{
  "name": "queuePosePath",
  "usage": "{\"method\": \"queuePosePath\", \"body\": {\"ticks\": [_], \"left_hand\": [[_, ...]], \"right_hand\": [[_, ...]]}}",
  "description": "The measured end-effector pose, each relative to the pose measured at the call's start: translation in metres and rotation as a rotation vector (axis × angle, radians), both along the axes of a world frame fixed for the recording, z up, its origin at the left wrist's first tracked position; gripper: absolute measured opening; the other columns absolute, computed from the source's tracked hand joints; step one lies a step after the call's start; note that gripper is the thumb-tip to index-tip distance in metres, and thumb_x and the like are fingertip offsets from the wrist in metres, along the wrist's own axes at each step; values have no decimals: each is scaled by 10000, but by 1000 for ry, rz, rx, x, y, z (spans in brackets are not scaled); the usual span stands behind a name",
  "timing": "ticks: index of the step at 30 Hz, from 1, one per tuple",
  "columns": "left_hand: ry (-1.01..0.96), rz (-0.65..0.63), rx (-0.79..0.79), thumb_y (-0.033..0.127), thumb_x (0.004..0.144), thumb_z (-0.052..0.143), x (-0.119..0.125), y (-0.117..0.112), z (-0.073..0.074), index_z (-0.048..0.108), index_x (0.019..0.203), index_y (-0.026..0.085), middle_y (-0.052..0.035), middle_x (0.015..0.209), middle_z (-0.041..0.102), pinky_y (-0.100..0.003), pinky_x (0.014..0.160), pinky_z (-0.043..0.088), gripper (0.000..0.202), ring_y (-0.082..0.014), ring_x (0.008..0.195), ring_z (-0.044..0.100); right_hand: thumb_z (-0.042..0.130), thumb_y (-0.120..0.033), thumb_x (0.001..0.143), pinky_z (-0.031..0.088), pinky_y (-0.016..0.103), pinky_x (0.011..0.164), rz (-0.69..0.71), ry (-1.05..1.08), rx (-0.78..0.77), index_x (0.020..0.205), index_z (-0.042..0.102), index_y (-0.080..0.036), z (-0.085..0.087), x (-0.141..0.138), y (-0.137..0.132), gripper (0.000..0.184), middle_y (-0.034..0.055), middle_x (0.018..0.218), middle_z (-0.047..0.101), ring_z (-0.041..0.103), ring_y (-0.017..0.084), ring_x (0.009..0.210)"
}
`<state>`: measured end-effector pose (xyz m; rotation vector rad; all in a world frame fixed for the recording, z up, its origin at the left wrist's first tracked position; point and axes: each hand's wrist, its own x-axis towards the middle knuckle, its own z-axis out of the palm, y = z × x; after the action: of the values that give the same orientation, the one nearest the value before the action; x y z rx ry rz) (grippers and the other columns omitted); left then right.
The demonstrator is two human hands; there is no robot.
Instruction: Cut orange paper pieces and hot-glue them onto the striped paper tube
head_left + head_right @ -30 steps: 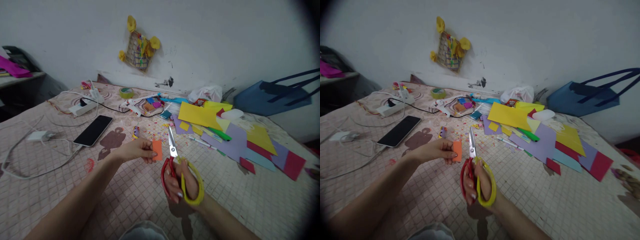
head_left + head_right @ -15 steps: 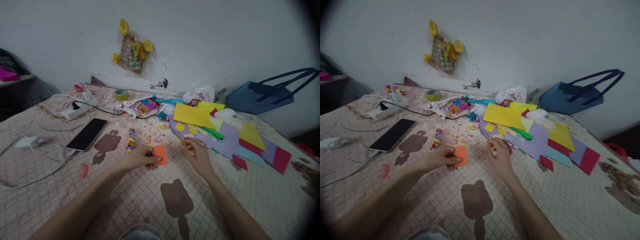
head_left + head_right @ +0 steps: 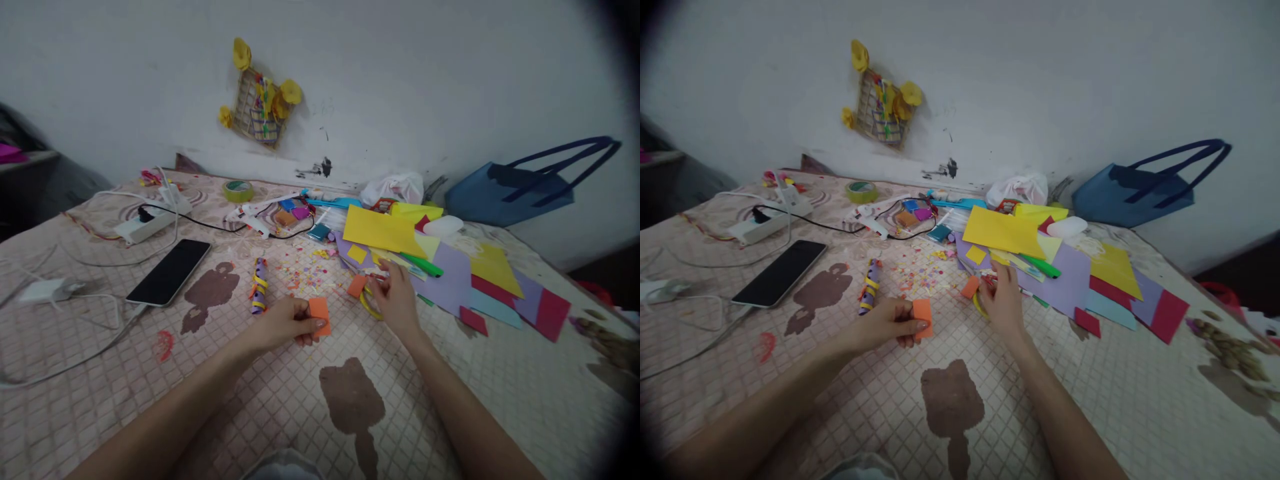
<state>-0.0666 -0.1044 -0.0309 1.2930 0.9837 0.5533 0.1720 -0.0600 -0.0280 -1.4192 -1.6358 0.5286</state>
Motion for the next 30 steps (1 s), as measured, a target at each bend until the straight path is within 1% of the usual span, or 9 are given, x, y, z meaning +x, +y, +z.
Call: {"method": "queuePosePath", "body": {"ticks": [2, 4, 6, 8, 12, 17, 21, 24, 30], "left_hand": [[-12, 7, -10, 474, 732, 632, 1, 0, 0, 549, 710, 121, -28, 626, 636, -196, 503, 447, 363, -85, 516, 563], [-29, 3, -20, 475, 737, 622, 1, -1, 1, 550, 722, 124, -25, 636, 638, -201, 510, 446, 358, -86, 517, 563], [-43, -10, -23, 470, 736, 621, 1, -2, 2, 559, 751, 126, -15, 648, 633, -210, 521, 446, 349, -89, 521, 561], [-50, -21, -28, 458, 738, 617, 2, -2, 3, 560, 763, 127, -7, 649, 621, -221, 532, 446, 337, -90, 520, 554], [-97, 49, -1, 382, 771, 582, 3, -3, 2, 540, 792, 130, -6, 666, 601, -232, 574, 447, 256, -100, 575, 560], [-269, 224, 80, 174, 761, 533, 8, -5, 6, 444, 973, 188, -28, 878, 620, -280, 687, 476, 230, -138, 770, 608], [-260, 212, 283, 6, 679, 436, 10, -7, 10, 505, 930, 186, -31, 929, 613, -293, 751, 474, 317, -142, 835, 596], [-101, 222, 412, 18, 699, 461, 11, -7, 10, 604, 852, 152, -54, 906, 629, -299, 786, 468, 248, -158, 849, 594], [-87, 256, 399, 191, 730, 632, 14, -8, 10, 649, 810, 124, -63, 828, 650, -282, 745, 477, 106, -165, 784, 603]], "right_hand": [[525, -323, 834, 442, 324, 683, 55, -43, 65, 1050, 547, -179, 4, -9, -14, 260, 88, 1011, 568, 535, 155, 701], [450, -308, 890, 456, 302, 642, 319, 13, -20, 1107, 535, -205, 6, -24, -32, 255, 66, 948, 596, 556, 158, 709], [452, -278, 898, 469, 306, 706, 569, 43, -35, 1147, 531, -229, 7, -38, -47, 267, 64, 1007, 598, 575, 171, 826], [449, -246, 903, 460, 319, 777, 650, 60, -9, 1118, 568, -240, 7, -47, -55, 245, 58, 1016, 607, 570, 179, 902], [432, -233, 913, 452, 336, 812, 537, 112, -5, 1015, 637, -240, 2, -51, -53, 229, 52, 953, 630, 576, 184, 906], [449, -215, 895, 427, 375, 884, 424, 126, -12, 1084, 623, -258, -6, -46, -48, 261, 64, 1102, 611, 550, 209, 1035], [447, -151, 872, 431, 351, 871, 436, 146, -1, 1066, 620, -269, -10, -45, -47, 285, 44, 1042, 625, 564, 190, 1001], [466, -118, 836, 441, 343, 856, 454, 169, -11, 1057, 610, -266, -13, -45, -47, 302, 39, 1033, 621, 570, 188, 984], [580, -174, 799, 457, 315, 766, 446, 250, 3, 897, 611, -239, -12, -48, -50, 121, 21, 879, 597, 571, 175, 839]]}}
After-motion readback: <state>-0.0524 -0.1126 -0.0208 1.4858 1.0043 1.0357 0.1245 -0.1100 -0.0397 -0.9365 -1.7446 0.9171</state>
